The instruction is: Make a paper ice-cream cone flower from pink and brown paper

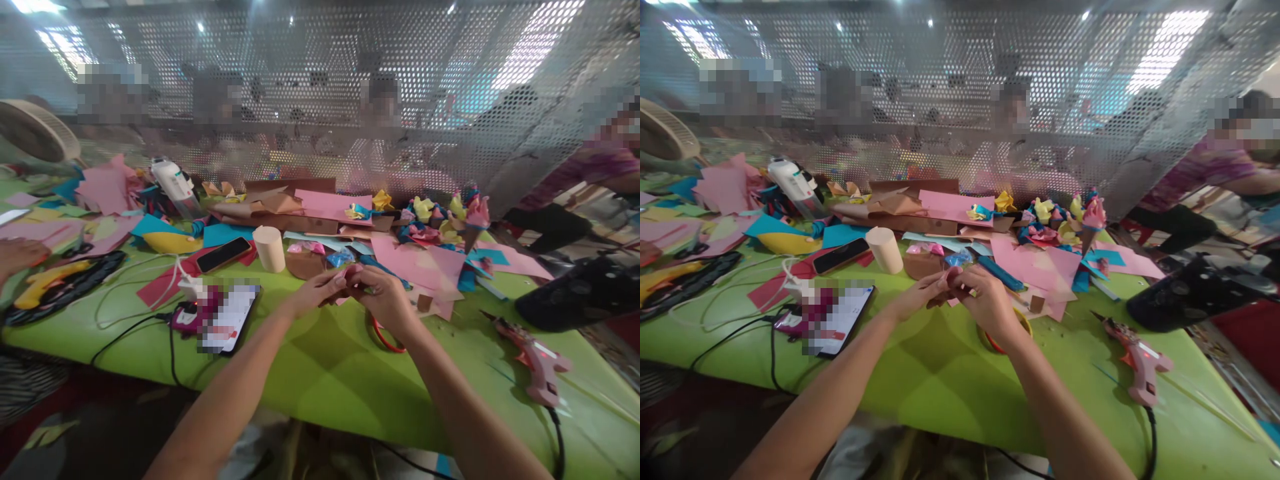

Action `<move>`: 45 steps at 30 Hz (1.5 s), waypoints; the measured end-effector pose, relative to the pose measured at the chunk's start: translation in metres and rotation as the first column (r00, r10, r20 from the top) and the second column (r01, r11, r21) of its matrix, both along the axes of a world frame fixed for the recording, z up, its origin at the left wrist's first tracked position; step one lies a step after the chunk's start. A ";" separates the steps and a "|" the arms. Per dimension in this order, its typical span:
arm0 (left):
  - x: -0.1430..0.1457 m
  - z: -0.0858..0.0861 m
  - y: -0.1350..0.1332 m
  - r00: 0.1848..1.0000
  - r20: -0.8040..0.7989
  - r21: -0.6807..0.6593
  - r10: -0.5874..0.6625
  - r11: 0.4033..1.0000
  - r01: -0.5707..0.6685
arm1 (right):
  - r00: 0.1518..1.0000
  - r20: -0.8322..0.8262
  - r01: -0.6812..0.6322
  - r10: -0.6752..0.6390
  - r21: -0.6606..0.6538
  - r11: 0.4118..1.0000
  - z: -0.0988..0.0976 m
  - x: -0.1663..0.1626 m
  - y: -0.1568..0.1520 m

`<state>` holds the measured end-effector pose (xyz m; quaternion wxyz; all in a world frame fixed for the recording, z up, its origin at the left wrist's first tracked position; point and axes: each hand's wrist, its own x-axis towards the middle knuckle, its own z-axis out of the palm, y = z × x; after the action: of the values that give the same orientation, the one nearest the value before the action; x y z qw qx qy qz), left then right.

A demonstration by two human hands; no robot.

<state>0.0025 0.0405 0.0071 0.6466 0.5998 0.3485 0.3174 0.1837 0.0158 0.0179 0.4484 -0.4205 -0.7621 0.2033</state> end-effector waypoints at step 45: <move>-0.004 0.005 0.001 1.000 0.010 -0.015 0.024 1.000 -0.024 | 0.984 0.177 -0.061 0.037 0.137 0.989 0.007 0.008 0.001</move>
<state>-0.0015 0.0415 0.0116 0.6490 0.5892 0.3547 0.3255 0.1916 0.0166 0.0250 0.4038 -0.3848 -0.8210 0.1221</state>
